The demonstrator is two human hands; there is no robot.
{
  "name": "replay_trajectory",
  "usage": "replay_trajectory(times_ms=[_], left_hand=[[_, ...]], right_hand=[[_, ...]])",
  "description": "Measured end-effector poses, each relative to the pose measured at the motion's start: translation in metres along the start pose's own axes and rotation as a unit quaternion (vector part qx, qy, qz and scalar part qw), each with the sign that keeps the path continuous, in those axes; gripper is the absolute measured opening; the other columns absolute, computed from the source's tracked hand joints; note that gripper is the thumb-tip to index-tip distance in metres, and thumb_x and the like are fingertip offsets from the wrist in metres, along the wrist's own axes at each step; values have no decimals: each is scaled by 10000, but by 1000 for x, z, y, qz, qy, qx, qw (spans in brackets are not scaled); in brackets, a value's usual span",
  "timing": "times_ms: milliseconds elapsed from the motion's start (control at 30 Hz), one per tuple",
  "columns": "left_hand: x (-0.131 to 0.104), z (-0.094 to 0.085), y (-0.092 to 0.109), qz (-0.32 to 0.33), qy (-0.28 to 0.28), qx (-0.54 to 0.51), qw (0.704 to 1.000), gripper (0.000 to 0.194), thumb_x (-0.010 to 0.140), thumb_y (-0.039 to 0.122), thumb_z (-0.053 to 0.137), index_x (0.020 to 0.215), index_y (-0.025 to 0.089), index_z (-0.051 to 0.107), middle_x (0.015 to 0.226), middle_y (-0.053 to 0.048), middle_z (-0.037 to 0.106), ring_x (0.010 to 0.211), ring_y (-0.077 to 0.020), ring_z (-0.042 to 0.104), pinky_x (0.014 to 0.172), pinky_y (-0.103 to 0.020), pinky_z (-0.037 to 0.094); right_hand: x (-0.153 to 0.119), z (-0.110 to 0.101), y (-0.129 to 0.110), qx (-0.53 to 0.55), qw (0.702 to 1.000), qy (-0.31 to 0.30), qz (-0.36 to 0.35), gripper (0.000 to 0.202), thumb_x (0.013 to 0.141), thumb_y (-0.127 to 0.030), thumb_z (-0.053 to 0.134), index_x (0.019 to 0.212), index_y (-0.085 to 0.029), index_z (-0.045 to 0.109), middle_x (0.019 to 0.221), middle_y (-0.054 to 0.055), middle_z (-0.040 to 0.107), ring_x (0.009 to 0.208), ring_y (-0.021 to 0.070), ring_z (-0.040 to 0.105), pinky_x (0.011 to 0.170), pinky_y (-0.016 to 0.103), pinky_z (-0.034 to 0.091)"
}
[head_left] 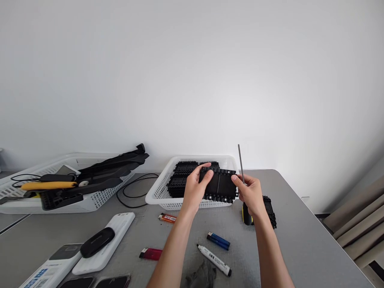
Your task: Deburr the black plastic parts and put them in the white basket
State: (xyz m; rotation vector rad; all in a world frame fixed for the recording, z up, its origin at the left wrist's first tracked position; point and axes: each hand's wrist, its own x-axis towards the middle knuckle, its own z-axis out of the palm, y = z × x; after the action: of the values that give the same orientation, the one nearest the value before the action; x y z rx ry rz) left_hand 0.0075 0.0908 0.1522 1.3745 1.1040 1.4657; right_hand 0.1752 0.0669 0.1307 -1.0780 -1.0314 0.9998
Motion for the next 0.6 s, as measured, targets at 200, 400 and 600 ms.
replay_trajectory(times_ms=[200,400,600], left_hand=[[0,-4,5,-43,-19,-105,993,520,723,547,722,1109,199,708,1005,-73,691,970,-245,613,777,-287,461],[3,-1,1,-67,90,-198,974,572,568,498,845,999,187,631,761,-6,620,785,-185,616,646,-250,448],[1,-2,3,-70,6,-172,983,486,554,312,840,936,184,567,821,-1,656,701,-147,634,633,-257,496]], right_hand=[[0,0,-2,42,999,10,21,456,677,-557,801,776,-150,621,500,-101,241,448,54,178,391,217,158],[1,0,-3,56,998,-21,35,492,670,-519,822,934,-143,646,589,-60,440,439,39,206,378,209,156],[1,3,-4,88,996,-15,20,469,671,-530,812,653,-170,513,533,-67,386,429,27,162,378,212,129]])
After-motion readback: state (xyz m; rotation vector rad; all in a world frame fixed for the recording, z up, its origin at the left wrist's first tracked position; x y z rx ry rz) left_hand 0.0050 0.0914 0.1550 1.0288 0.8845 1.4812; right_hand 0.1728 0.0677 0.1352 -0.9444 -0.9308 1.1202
